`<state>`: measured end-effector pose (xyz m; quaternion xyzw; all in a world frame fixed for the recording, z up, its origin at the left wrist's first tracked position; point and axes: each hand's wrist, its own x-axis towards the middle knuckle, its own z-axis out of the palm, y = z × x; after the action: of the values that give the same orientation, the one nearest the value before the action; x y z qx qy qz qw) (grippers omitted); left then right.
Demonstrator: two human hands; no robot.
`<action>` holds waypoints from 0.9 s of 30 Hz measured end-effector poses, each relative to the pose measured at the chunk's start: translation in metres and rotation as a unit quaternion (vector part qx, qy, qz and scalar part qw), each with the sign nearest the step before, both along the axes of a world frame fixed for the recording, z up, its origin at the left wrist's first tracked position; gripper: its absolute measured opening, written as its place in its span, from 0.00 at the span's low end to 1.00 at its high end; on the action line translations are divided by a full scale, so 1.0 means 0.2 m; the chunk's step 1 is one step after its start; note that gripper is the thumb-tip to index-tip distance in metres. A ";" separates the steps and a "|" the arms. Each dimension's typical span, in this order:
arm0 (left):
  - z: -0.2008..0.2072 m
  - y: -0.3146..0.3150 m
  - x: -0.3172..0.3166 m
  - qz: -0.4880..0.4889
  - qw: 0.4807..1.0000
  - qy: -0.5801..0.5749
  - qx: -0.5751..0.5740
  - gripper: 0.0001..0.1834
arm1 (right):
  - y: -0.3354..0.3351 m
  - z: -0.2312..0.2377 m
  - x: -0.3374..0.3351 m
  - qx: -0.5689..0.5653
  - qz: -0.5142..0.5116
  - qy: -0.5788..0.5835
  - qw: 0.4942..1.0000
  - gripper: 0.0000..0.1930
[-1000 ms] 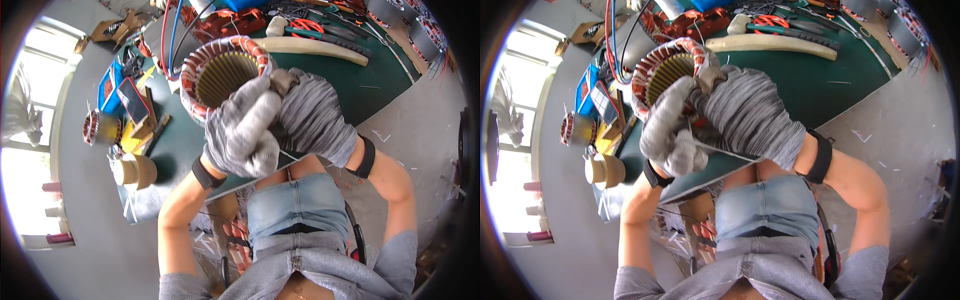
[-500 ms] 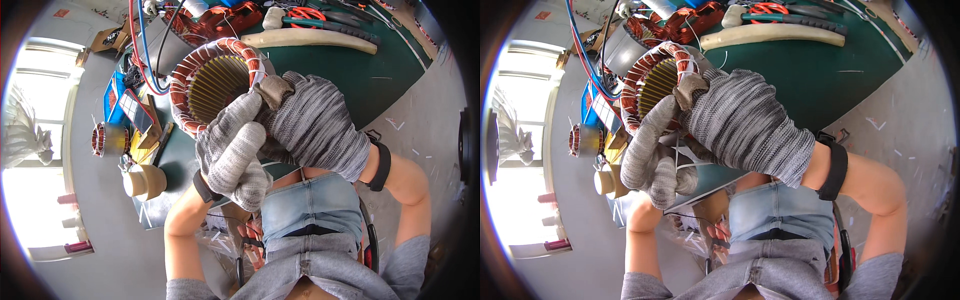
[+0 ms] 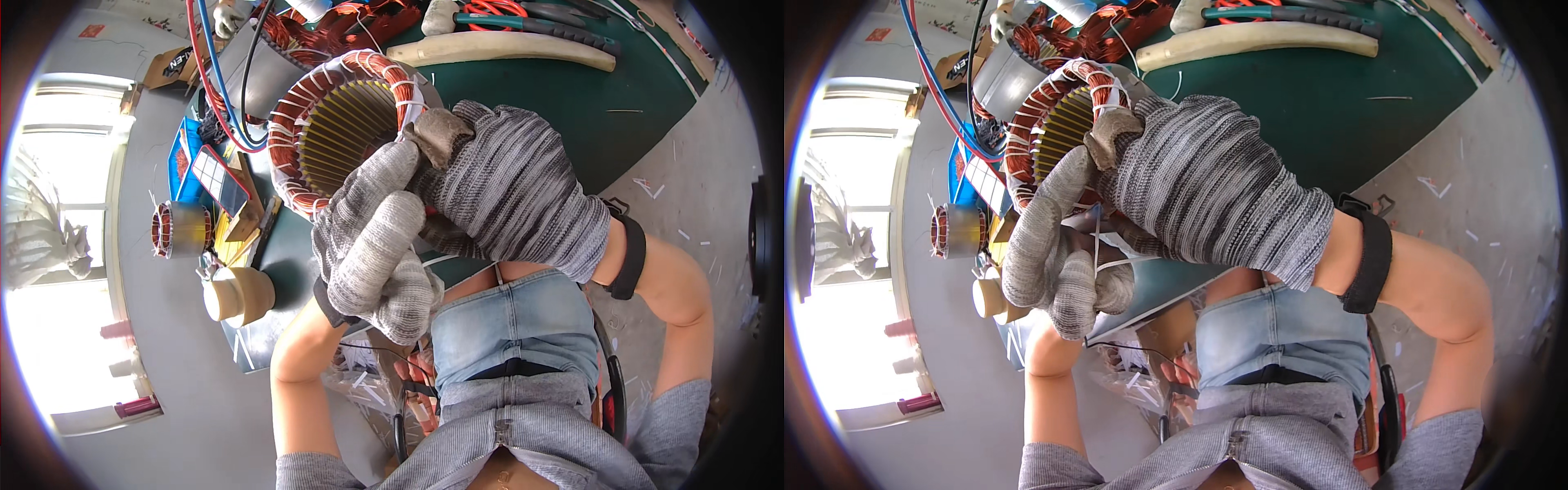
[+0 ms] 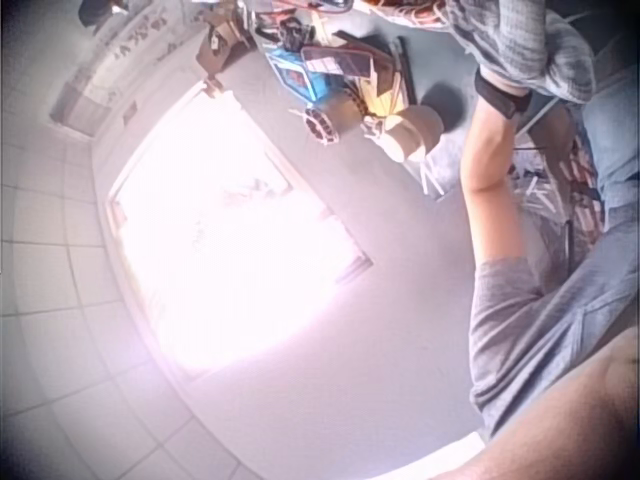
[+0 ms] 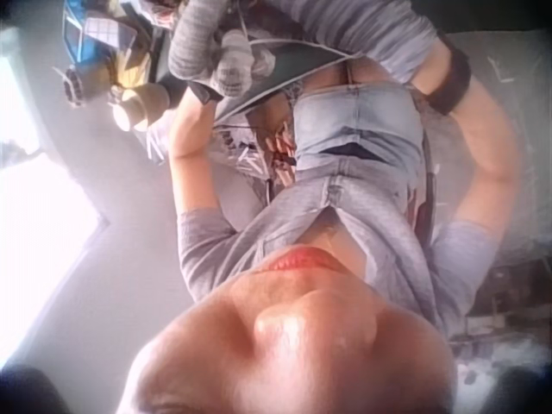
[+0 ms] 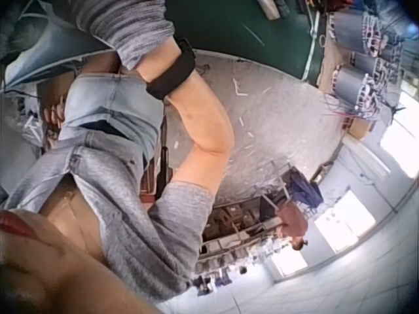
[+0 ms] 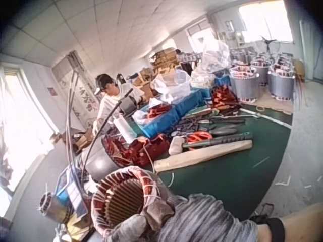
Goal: The worker is winding coils, securing wires, and shaping the internal components of electric motor stators on a production line.
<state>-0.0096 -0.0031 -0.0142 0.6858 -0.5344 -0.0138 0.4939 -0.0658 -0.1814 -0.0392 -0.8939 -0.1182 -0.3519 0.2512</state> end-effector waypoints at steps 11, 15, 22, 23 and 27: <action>0.01 0.01 0.01 -0.005 0.999 -0.033 0.021 0.34 | 0.00 0.09 -0.04 -0.150 -0.070 0.130 0.978 0.20; 0.03 0.01 0.02 -0.007 0.999 -0.017 0.037 0.33 | 0.00 0.09 -0.03 -0.134 -0.053 0.129 0.981 0.19; 0.03 0.00 0.01 -0.037 0.999 -0.021 0.000 0.30 | -0.01 0.10 -0.04 -0.115 -0.035 0.129 0.984 0.18; 0.01 0.00 0.01 -0.037 0.999 -0.020 -0.001 0.30 | -0.01 0.10 -0.04 -0.118 -0.038 0.127 0.984 0.18; 0.01 -0.01 0.01 -0.039 0.997 -0.036 -0.060 0.28 | -0.01 0.09 -0.04 -0.128 -0.046 0.123 0.983 0.18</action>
<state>-0.0075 -0.0056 -0.0128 0.6337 -0.5779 0.0235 0.5136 -0.0747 -0.1836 -0.0206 -0.9595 -0.0893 -0.2328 0.1309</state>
